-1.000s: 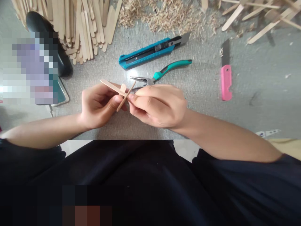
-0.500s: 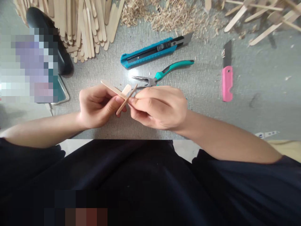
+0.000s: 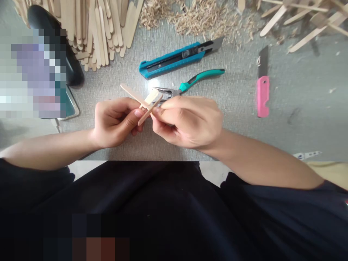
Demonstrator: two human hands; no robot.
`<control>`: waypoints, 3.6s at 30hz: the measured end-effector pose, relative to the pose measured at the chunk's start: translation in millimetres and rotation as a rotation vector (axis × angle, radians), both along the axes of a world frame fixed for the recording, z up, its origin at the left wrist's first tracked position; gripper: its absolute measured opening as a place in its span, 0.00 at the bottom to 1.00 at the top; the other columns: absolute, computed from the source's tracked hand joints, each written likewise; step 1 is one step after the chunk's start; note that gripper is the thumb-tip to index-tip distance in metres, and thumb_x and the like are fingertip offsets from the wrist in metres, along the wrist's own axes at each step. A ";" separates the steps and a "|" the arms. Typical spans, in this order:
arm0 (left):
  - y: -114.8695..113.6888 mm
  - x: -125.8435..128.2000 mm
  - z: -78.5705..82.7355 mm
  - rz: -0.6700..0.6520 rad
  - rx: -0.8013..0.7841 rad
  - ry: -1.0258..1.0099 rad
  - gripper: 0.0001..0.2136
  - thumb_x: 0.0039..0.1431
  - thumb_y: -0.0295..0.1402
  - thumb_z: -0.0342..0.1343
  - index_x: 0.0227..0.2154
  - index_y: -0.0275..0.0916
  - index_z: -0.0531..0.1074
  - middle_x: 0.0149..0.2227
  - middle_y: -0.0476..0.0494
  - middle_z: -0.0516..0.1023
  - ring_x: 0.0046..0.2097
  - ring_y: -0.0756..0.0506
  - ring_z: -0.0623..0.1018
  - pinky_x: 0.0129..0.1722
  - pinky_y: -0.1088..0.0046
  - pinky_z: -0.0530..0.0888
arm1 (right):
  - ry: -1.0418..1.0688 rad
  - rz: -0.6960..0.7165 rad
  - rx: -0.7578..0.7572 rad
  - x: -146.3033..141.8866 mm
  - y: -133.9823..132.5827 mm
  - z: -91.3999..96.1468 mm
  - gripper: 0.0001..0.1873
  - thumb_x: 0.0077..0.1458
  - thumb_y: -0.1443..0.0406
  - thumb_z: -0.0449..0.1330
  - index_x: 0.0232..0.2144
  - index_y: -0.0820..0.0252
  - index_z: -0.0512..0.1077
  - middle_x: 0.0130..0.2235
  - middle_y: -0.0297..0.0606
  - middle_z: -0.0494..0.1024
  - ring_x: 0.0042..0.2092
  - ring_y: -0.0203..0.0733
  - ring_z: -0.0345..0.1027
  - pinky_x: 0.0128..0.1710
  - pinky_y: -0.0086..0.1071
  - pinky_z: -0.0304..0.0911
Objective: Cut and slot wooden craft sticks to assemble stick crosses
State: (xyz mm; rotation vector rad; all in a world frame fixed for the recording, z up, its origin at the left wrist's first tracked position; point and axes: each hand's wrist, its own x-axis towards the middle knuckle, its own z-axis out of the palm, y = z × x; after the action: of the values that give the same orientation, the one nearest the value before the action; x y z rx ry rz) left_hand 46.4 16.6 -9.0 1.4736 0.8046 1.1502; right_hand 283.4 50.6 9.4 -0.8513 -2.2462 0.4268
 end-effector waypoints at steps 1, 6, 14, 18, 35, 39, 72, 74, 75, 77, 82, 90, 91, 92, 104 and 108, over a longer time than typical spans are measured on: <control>0.4 -0.1 -0.2 -0.005 0.012 0.001 0.13 0.83 0.38 0.59 0.37 0.43 0.79 0.26 0.55 0.80 0.23 0.57 0.76 0.23 0.82 0.72 | 0.028 0.017 0.111 -1.7 0.1 -2.1 0.09 0.68 0.63 0.74 0.38 0.47 0.76 0.36 0.23 0.91 0.32 0.37 0.85 0.35 0.29 0.78; 2.1 -0.9 -1.5 -0.031 0.028 0.000 0.12 0.84 0.37 0.58 0.39 0.44 0.78 0.26 0.56 0.80 0.22 0.58 0.76 0.21 0.85 0.71 | 0.062 0.007 0.288 -6.8 -1.2 -6.2 0.12 0.67 0.67 0.72 0.44 0.45 0.73 0.36 0.22 0.90 0.30 0.37 0.84 0.30 0.32 0.78; 2.3 -0.8 -4.0 -0.009 0.078 -0.009 0.12 0.82 0.37 0.60 0.38 0.44 0.79 0.24 0.56 0.80 0.21 0.57 0.77 0.19 0.85 0.71 | 0.124 0.109 0.281 -7.6 0.6 -8.0 0.11 0.66 0.69 0.72 0.44 0.49 0.76 0.37 0.27 0.91 0.32 0.39 0.86 0.32 0.31 0.83; 1.1 0.9 -3.5 0.012 0.060 -0.022 0.12 0.81 0.39 0.61 0.38 0.45 0.80 0.26 0.55 0.83 0.21 0.56 0.78 0.18 0.84 0.71 | 0.159 0.124 0.284 -8.4 1.5 -9.0 0.12 0.65 0.70 0.72 0.44 0.48 0.77 0.37 0.29 0.91 0.31 0.41 0.85 0.30 0.33 0.83; 2.7 0.8 -1.0 0.021 -0.143 -0.042 0.19 0.80 0.51 0.62 0.35 0.45 0.78 0.27 0.54 0.83 0.23 0.55 0.79 0.21 0.79 0.75 | 0.434 0.019 -0.073 -13.0 13.7 -15.4 0.12 0.72 0.57 0.64 0.55 0.46 0.82 0.48 0.40 0.85 0.42 0.45 0.82 0.32 0.38 0.77; 4.8 2.1 -1.3 -0.027 -0.292 -0.122 0.21 0.76 0.56 0.65 0.35 0.44 0.77 0.26 0.54 0.82 0.22 0.54 0.77 0.20 0.78 0.75 | 0.295 0.114 -0.249 -5.3 23.3 -12.8 0.16 0.73 0.58 0.65 0.61 0.41 0.79 0.58 0.40 0.86 0.54 0.49 0.83 0.43 0.43 0.81; 7.7 1.2 -4.5 0.013 -0.326 -0.064 0.23 0.75 0.58 0.65 0.38 0.41 0.78 0.32 0.49 0.89 0.21 0.54 0.80 0.19 0.79 0.74 | 0.340 -0.062 -0.027 -10.3 24.6 -22.0 0.09 0.75 0.55 0.65 0.51 0.49 0.80 0.48 0.41 0.85 0.44 0.45 0.82 0.35 0.38 0.77; 6.5 1.5 -2.4 0.039 -0.369 -0.058 0.23 0.74 0.58 0.65 0.38 0.41 0.77 0.31 0.48 0.89 0.22 0.53 0.81 0.18 0.79 0.73 | 0.353 -0.071 0.023 -9.9 22.2 -21.3 0.14 0.75 0.50 0.63 0.51 0.48 0.80 0.43 0.39 0.85 0.36 0.42 0.79 0.32 0.38 0.74; 5.5 1.5 -1.6 0.044 -0.379 -0.055 0.23 0.74 0.58 0.66 0.38 0.41 0.76 0.31 0.49 0.89 0.22 0.53 0.81 0.18 0.79 0.72 | 0.326 -0.060 0.032 -9.5 20.4 -19.9 0.14 0.75 0.49 0.63 0.51 0.47 0.80 0.40 0.37 0.86 0.33 0.41 0.78 0.30 0.38 0.73; 3.2 1.0 -1.3 0.041 -0.372 -0.047 0.23 0.73 0.58 0.66 0.37 0.42 0.75 0.28 0.51 0.86 0.21 0.54 0.80 0.17 0.78 0.69 | 0.216 -0.004 0.085 -8.1 16.6 -15.7 0.13 0.72 0.51 0.67 0.53 0.48 0.79 0.39 0.35 0.88 0.31 0.42 0.79 0.29 0.38 0.74; -1.7 0.6 -4.0 0.059 -0.267 -0.011 0.21 0.77 0.56 0.63 0.36 0.44 0.75 0.19 0.58 0.74 0.18 0.55 0.72 0.17 0.77 0.64 | 0.069 0.052 0.328 -5.5 12.8 -10.9 0.11 0.68 0.67 0.71 0.51 0.53 0.79 0.36 0.33 0.88 0.32 0.41 0.83 0.31 0.35 0.74; 0.5 2.8 -1.3 0.095 -0.289 0.012 0.24 0.72 0.59 0.68 0.32 0.43 0.74 0.20 0.56 0.73 0.20 0.55 0.70 0.19 0.75 0.63 | 0.079 0.000 0.228 -11.0 5.8 -19.3 0.03 0.71 0.63 0.69 0.43 0.50 0.77 0.27 0.24 0.78 0.26 0.36 0.74 0.27 0.33 0.66; 0.6 2.6 -1.2 0.096 -0.284 0.009 0.24 0.71 0.58 0.68 0.32 0.43 0.74 0.20 0.55 0.73 0.21 0.55 0.70 0.19 0.75 0.63 | 0.056 -0.013 0.204 -10.8 4.6 -19.5 0.03 0.73 0.61 0.67 0.43 0.49 0.77 0.27 0.24 0.79 0.26 0.36 0.74 0.27 0.34 0.67; 0.6 2.4 -1.3 0.096 -0.281 0.010 0.24 0.71 0.58 0.69 0.32 0.43 0.74 0.20 0.55 0.73 0.21 0.55 0.70 0.19 0.75 0.63 | 0.020 -0.031 0.172 -10.3 3.5 -19.6 0.05 0.75 0.59 0.65 0.42 0.48 0.77 0.27 0.25 0.80 0.26 0.37 0.75 0.27 0.35 0.68; 2.4 2.3 0.1 0.124 -0.305 -0.027 0.22 0.75 0.57 0.65 0.36 0.43 0.77 0.19 0.58 0.70 0.20 0.55 0.68 0.20 0.77 0.65 | 0.307 -0.015 0.202 -14.1 18.8 -19.3 0.12 0.72 0.50 0.66 0.48 0.49 0.79 0.31 0.32 0.79 0.32 0.42 0.77 0.31 0.38 0.72; 3.3 2.2 2.8 0.087 -0.302 -0.042 0.24 0.77 0.59 0.62 0.35 0.43 0.78 0.19 0.57 0.68 0.20 0.56 0.66 0.21 0.77 0.66 | 0.402 -0.080 0.005 -6.2 25.4 -17.7 0.17 0.70 0.57 0.68 0.59 0.47 0.82 0.49 0.40 0.87 0.39 0.42 0.83 0.33 0.36 0.74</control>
State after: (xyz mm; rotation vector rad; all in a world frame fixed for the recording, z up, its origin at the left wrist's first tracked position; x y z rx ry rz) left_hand 48.5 19.9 -6.3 1.1714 0.9748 1.0669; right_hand 277.2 76.0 -8.3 -0.7725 -1.8377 0.5055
